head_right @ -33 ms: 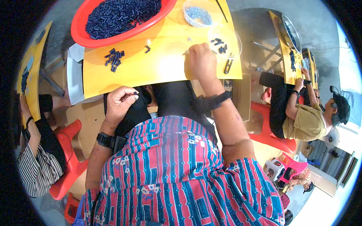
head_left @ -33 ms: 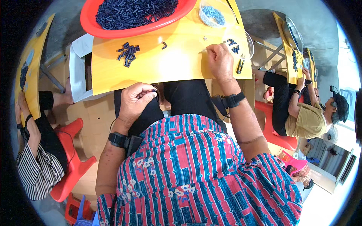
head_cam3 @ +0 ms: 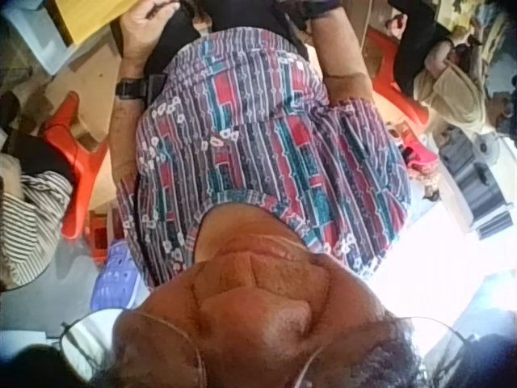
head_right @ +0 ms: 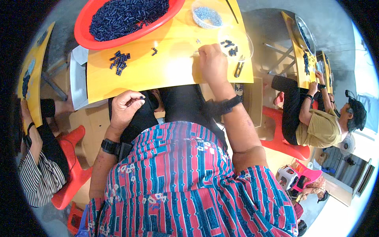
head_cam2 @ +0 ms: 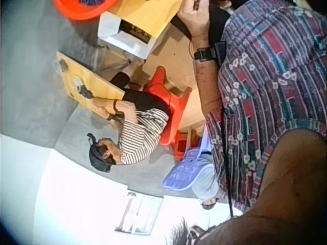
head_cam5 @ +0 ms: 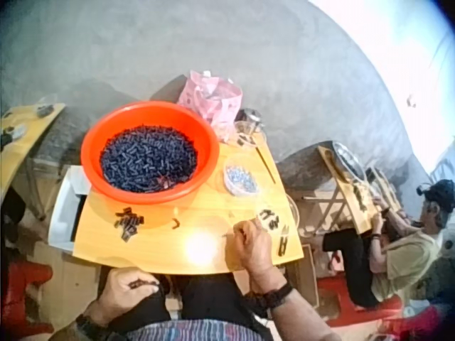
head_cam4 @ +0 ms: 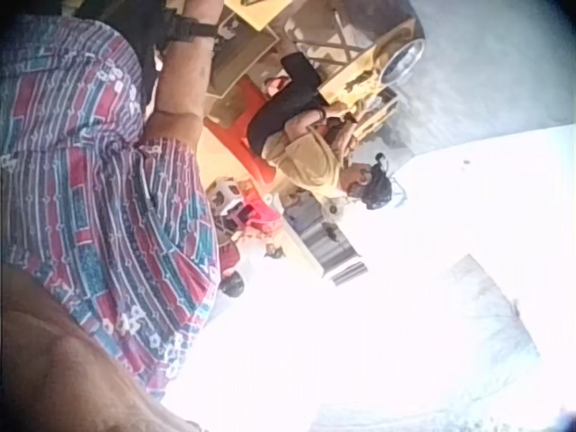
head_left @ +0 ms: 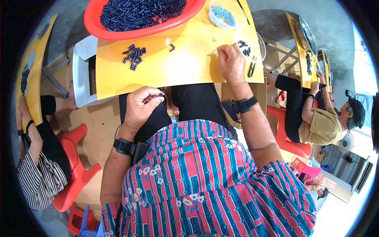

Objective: The person is assembling small black plastic components by hand and trimming flashing with snips.

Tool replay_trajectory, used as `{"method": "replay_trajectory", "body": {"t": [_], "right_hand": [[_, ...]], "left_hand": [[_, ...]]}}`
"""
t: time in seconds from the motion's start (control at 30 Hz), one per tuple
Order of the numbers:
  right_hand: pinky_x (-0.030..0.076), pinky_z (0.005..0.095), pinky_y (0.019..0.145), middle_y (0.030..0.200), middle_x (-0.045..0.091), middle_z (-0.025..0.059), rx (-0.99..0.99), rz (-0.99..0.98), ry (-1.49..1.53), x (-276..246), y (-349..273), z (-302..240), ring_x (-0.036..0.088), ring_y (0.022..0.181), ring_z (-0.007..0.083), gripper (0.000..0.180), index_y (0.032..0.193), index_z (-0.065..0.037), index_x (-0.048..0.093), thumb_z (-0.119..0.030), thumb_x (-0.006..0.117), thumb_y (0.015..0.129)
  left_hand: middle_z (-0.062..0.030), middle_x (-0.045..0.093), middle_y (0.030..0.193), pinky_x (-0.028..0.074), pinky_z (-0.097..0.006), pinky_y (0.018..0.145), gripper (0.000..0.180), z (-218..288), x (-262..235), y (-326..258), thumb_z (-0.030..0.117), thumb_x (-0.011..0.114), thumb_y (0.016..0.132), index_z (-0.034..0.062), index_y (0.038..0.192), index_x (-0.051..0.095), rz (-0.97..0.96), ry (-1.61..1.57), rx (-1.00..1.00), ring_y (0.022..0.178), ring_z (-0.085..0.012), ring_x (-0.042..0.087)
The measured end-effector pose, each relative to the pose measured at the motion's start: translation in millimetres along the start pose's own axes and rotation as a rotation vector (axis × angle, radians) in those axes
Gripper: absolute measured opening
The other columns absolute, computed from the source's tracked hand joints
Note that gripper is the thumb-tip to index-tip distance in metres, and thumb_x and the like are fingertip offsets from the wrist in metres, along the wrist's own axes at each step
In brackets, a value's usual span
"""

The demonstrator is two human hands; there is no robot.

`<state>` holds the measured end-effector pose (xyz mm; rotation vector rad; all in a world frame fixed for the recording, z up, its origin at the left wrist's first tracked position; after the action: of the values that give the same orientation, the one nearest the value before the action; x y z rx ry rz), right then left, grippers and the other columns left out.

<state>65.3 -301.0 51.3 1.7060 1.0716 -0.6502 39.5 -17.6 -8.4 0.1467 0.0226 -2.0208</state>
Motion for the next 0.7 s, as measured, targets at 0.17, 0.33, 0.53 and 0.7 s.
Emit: {"method": "replay_trajectory", "body": {"t": [0.17, 0.33, 0.53, 0.7], "right_hand": [[0.049, 0.0415, 0.071, 0.087, 0.063, 0.0144, -0.048, 0.119, 0.123, -22, 12, -21, 0.062, 0.079, 0.0351, 0.007, 0.087, -0.007, 0.064, -0.011, 0.061, 0.083], [0.050, 0.0355, 0.069, 0.082, 0.065, 0.0159, 0.033, -0.018, 0.047, 14, -9, 10, 0.063, 0.074, 0.0320, 0.011, 0.091, -0.002, 0.066, -0.004, 0.061, 0.082], [0.050, 0.0280, 0.062, 0.079, 0.065, 0.0093, 0.111, 0.030, 0.131, 15, -16, 29, 0.061, 0.064, 0.0176, 0.014, 0.095, -0.002, 0.067, -0.001, 0.060, 0.083], [0.047, 0.0195, 0.057, 0.077, 0.062, 0.0020, 0.301, 0.083, 0.369, 15, -34, 58, 0.055, 0.060, 0.0048, 0.014, 0.097, -0.001, 0.066, 0.001, 0.058, 0.087]], "left_hand": [[-0.0023, 0.064, 0.076, 0.046, -0.021, 0.061, 0.010, -1, -1, 0, 0.000, 0.067, 0.080, -0.0007, 0.090, 0.066, -0.005, 0.013, -0.005, 0.065, -0.0064, 0.056], [-0.0021, 0.064, 0.076, 0.046, -0.021, 0.061, 0.010, 0, 0, 0, 0.000, 0.068, 0.080, -0.0008, 0.089, 0.066, -0.004, 0.021, -0.008, 0.066, -0.0059, 0.056], [-0.0020, 0.064, 0.076, 0.046, -0.021, 0.062, 0.008, 3, 1, 0, 0.001, 0.068, 0.080, -0.0007, 0.088, 0.066, -0.003, -0.013, -0.020, 0.066, -0.0060, 0.057], [-0.0021, 0.064, 0.075, 0.047, -0.021, 0.062, 0.007, 7, 1, -1, 0.001, 0.069, 0.080, -0.0009, 0.087, 0.065, 0.002, -0.001, 0.000, 0.066, -0.0062, 0.057]]}}
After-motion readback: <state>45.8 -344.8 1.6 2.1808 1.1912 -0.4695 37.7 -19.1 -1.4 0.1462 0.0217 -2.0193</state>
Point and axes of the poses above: each hand's wrist, its own y-axis towards the middle knuckle, its own x-axis out of the palm, z = x × y, the point moved 7 cm from there along y, towards the middle knuckle
